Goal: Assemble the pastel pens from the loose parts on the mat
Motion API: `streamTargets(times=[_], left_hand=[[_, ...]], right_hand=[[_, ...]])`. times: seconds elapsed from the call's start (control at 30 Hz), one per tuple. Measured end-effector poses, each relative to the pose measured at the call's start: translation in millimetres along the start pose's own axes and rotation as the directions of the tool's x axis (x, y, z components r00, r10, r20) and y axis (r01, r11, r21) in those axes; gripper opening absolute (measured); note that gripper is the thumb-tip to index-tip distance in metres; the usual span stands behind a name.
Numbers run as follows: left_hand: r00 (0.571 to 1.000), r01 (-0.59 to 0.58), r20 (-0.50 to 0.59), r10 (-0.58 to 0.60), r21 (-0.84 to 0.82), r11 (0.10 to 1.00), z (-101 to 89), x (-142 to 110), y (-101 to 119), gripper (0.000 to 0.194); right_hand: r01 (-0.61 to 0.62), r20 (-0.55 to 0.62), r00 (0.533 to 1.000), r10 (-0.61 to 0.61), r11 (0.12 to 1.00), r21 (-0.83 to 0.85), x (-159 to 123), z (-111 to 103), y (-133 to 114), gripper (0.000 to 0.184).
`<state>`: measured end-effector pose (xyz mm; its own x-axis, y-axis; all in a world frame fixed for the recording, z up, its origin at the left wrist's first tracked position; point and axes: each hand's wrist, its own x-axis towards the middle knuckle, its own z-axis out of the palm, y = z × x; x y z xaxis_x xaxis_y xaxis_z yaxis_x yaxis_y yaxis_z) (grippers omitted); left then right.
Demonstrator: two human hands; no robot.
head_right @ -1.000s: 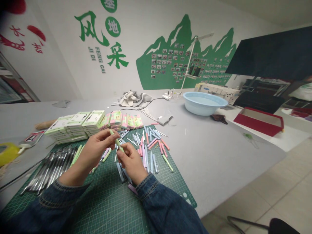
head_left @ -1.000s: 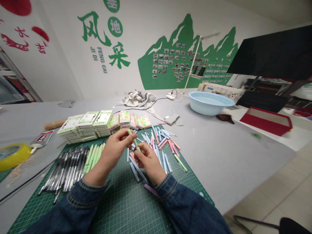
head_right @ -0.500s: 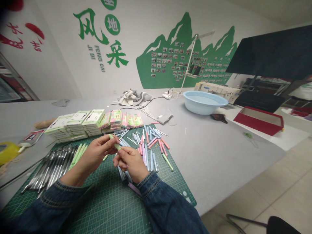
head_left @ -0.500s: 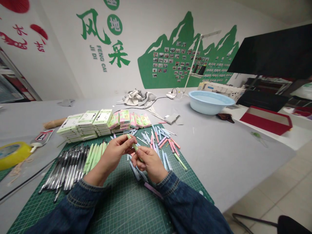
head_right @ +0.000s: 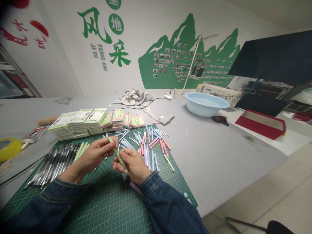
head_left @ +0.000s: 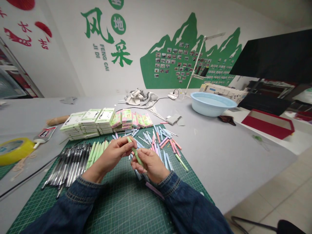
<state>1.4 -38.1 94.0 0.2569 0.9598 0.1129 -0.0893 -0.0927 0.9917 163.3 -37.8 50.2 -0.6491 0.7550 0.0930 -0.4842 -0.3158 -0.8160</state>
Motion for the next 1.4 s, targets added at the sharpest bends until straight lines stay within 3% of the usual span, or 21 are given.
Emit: streamTargets(times=[0.17,0.3,0.5,0.6,0.77,1.03,1.4], left_hand=[[0.998,-0.024,0.058,0.021,0.065,0.998,-4.7,0.7,0.1,0.024],[1.000,-0.003,0.025,0.001,0.087,0.996,-4.0,1.9,0.9,0.025],[0.999,-0.010,0.036,0.006,0.093,0.996,-3.9,0.2,-2.4,0.026],[0.996,-0.046,0.084,0.037,0.118,0.992,-6.3,-1.8,-1.3,0.026],[0.991,-0.075,0.116,0.058,0.141,0.987,-13.0,-2.7,-0.7,0.026],[0.988,-0.022,-0.150,0.037,0.095,0.995,-5.3,3.1,-8.5,0.025],[0.957,-0.121,-0.262,0.123,0.021,0.992,0.6,6.4,5.3,0.017]], right_hand=[[-0.056,0.010,0.998,0.056,0.997,0.045,0.1,0.0,-0.3,0.035],[-0.030,-0.043,0.999,0.034,0.995,0.095,-0.2,1.4,-2.6,0.032],[0.014,-0.079,0.997,-0.015,1.000,-0.023,1.0,-0.1,4.2,0.030],[0.019,-0.032,0.999,-0.020,0.999,-0.048,1.0,-0.8,7.0,0.025],[-0.016,0.053,0.998,0.015,1.000,0.012,1.0,-0.7,8.7,0.031],[0.025,-0.070,0.997,-0.023,0.999,0.028,4.8,1.1,10.2,0.029],[0.089,-0.095,0.992,-0.088,0.996,0.006,5.8,-4.3,12.2,0.021]])
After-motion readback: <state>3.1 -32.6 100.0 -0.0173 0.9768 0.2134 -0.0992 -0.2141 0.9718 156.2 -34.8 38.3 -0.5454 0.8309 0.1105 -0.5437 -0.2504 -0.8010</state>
